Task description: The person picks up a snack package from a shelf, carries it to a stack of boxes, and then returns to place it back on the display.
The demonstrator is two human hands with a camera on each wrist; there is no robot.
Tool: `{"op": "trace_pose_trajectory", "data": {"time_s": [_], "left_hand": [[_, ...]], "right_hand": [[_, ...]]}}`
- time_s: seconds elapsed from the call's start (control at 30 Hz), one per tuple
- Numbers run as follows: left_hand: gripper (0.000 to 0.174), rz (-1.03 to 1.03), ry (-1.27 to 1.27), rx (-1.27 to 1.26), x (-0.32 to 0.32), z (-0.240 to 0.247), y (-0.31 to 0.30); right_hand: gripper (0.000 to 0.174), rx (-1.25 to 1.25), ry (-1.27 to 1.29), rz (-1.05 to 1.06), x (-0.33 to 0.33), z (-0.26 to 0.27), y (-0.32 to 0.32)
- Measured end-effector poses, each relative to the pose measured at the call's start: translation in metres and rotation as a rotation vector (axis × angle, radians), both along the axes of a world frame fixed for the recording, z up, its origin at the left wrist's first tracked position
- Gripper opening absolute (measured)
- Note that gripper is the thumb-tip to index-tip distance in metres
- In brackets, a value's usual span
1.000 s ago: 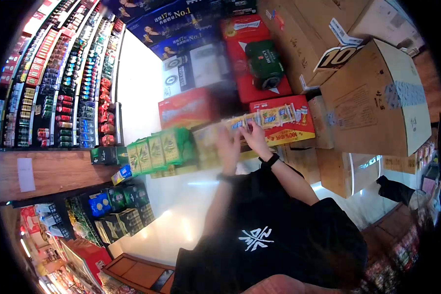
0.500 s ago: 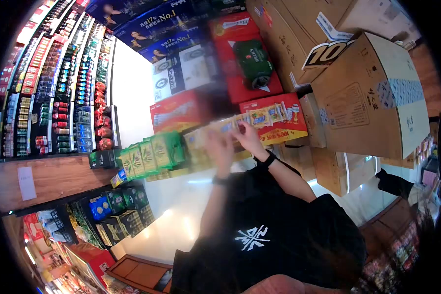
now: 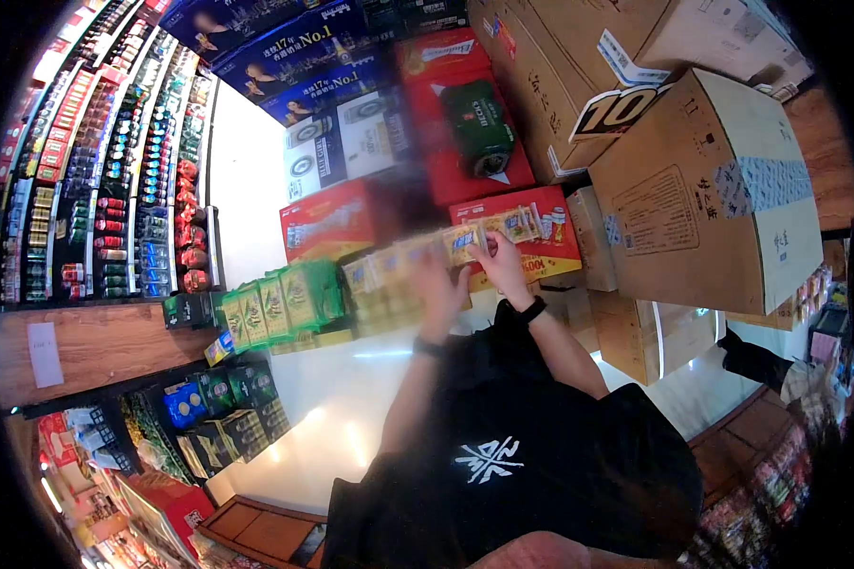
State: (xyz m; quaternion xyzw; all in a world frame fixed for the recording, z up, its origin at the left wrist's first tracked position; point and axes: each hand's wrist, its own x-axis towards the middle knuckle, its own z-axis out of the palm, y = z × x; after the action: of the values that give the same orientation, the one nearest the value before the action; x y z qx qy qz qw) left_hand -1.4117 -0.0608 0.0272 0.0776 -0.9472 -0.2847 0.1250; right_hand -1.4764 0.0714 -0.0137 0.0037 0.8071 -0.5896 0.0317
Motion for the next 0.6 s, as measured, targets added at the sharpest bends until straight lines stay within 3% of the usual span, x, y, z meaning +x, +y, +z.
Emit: {"op": "trace_pose_trajectory", "data": {"time_s": [0.2,0.4,0.57,0.6], "left_hand": [[0.073,-0.044,0.05,0.036,-0.006,-0.019,-0.001],[0.073,-0.019,0.04,0.085,-0.007,-0.025,0.002],[0.07,-0.049,0.08,0.016,-0.006,-0.022,0.001],[0.069,-0.056,0.085,0.029,-0.006,-0.021,0.0]], "right_hand": [[0.043,0.152,0.104,-0.009,-0.003,0.014,-0.006],[0.042,0.355,0.419,-0.008,-0.001,0.027,-0.007],[0.041,0.326,0.185,0.039,-0.001,0.026,-0.003],[0.042,0.343,0.265,0.044,0.0,0.03,-0.002]]}}
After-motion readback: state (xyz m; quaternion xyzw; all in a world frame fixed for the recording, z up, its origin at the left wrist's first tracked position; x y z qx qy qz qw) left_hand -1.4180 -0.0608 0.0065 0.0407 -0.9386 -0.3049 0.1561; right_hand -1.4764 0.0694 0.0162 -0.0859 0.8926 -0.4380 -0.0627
